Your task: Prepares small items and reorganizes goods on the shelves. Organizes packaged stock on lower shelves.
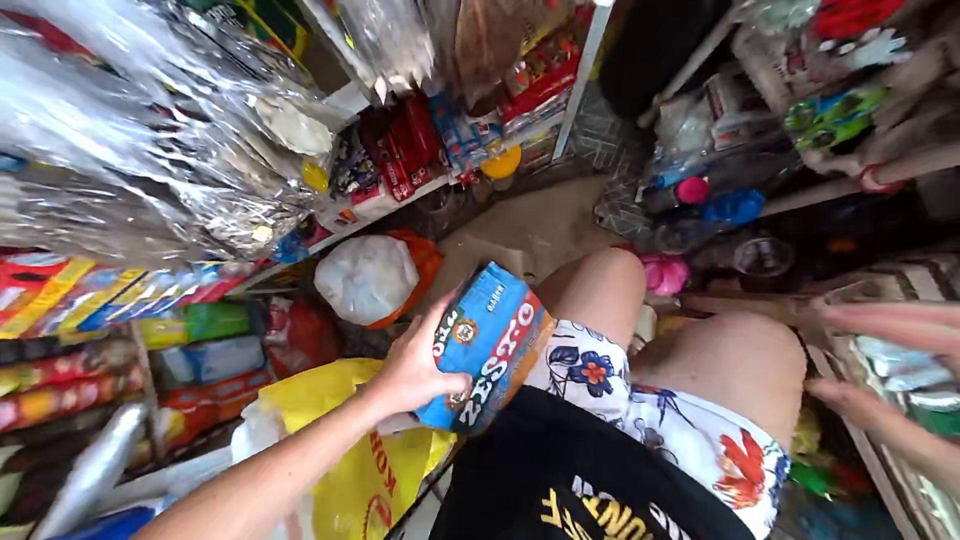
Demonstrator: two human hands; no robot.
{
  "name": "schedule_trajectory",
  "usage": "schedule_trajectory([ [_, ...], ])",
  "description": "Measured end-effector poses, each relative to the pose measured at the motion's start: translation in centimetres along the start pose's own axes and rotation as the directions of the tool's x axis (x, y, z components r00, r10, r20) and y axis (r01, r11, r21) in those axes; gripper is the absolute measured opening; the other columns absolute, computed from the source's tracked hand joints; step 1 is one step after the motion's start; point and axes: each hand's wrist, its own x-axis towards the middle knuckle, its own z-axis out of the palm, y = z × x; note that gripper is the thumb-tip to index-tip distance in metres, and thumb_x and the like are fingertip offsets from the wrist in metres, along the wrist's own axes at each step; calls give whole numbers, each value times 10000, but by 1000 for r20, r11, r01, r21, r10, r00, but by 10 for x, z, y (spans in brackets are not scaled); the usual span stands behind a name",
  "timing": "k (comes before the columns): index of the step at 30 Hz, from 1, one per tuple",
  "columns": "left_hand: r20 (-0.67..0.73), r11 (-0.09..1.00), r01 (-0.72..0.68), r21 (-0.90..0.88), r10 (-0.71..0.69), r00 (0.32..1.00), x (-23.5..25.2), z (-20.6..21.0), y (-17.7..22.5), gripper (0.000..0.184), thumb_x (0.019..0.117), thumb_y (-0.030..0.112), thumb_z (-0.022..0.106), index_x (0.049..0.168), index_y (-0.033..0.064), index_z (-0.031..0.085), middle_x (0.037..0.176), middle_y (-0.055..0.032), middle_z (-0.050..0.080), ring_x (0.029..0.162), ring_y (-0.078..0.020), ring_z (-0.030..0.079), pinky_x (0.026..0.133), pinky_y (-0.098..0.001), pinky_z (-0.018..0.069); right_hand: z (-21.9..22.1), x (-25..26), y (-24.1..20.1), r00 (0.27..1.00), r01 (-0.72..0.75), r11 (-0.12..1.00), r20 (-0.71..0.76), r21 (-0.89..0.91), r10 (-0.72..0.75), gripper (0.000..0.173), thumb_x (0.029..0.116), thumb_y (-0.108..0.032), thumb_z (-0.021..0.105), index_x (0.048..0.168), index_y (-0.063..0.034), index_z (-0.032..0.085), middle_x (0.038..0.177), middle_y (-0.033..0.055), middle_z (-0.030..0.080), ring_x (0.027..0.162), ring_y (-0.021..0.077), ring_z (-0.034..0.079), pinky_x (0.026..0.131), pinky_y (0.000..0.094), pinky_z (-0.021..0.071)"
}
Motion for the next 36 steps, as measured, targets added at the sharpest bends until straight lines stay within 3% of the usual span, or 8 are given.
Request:
schedule_trajectory([
  [4, 205, 972, 82, -220, -36, 978, 28, -5, -21, 1186, 697, 247, 907, 1623, 366, 175, 1558, -101, 439, 1300, -212, 577, 1039, -462, 531, 43, -26, 17, 998, -55, 992, -33, 115, 59, 496, 952, -325, 715, 1312, -2, 608, 1253, 258, 628, 1190, 284, 606, 1037, 405, 495],
  [8, 348, 954, 211, -213, -127, 929, 46, -3, -31, 1275, 705, 325, 909, 1622, 400, 26, 1583, -139, 394, 1294, -241, 588, 1024, -481, 536, 64, -44, 27, 986, -109, 978, -102, 177, 129, 506, 943, -345, 724, 1327, -36, 609, 1254, 213, 632, 1164, 222, 621, 1018, 362, 518],
  [13, 245, 892, 249, -376, -164, 956, 56, -5, -42, 1219, 641, 190, 917, 1606, 314, 182, 1413, -120, 566, 1150, -219, 672, 917, -419, 608, 59, -63, 40, 964, -226, 957, -98, 183, 246, 524, 944, -308, 723, 1323, 29, 592, 1268, 265, 608, 1157, 263, 628, 1002, 390, 535],
  [18, 122, 946, 189, -263, -161, 979, 68, -17, -34, 1196, 637, 189, 954, 1596, 298, 247, 1335, -117, 621, 1116, -210, 685, 912, -430, 606, 50, -73, 48, 918, -361, 898, -76, 252, 390, 576, 952, -249, 715, 1349, 122, 523, 1316, 316, 555, 1188, 260, 615, 1013, 373, 530],
  [23, 51, 968, 251, -11, -250, 967, 117, 5, -36, 1124, 694, 275, 940, 1607, 195, 289, 1307, -231, 623, 1135, -388, 649, 940, -600, 532, 60, -63, 52, 911, -388, 863, -10, 324, 413, 578, 948, -238, 726, 1376, 88, 515, 1332, 287, 567, 1194, 249, 618, 1012, 388, 534],
  [29, 38, 960, 236, 148, -244, 969, 185, 0, -83, 1113, 679, 210, 942, 1601, 216, 320, 1322, -259, 618, 1204, -451, 610, 1008, -650, 478, 69, -63, 62, 867, -476, 794, 51, 378, 496, 593, 941, -218, 730, 1371, 119, 498, 1323, 293, 569, 1188, 245, 624, 1018, 386, 532],
  [33, 48, 945, 169, 279, -190, 981, 221, -21, -105, 861, 736, 288, 902, 1481, 113, 507, 1197, -253, 675, 1118, -444, 647, 970, -661, 485, 81, -56, 66, 838, -524, 754, 85, 395, 538, 598, 937, -218, 737, 1369, 117, 497, 1320, 272, 572, 1184, 226, 623, 1009, 371, 536],
  [36, 30, 943, 185, 275, -201, 979, 269, -14, -119, 767, 819, 297, 857, 1471, 89, 512, 1098, -263, 691, 982, -440, 684, 882, -660, 522, 83, -49, 63, 823, -555, 747, 109, 366, 558, 612, 930, -228, 746, 1371, 119, 502, 1322, 289, 570, 1194, 241, 620, 1021, 382, 528],
])
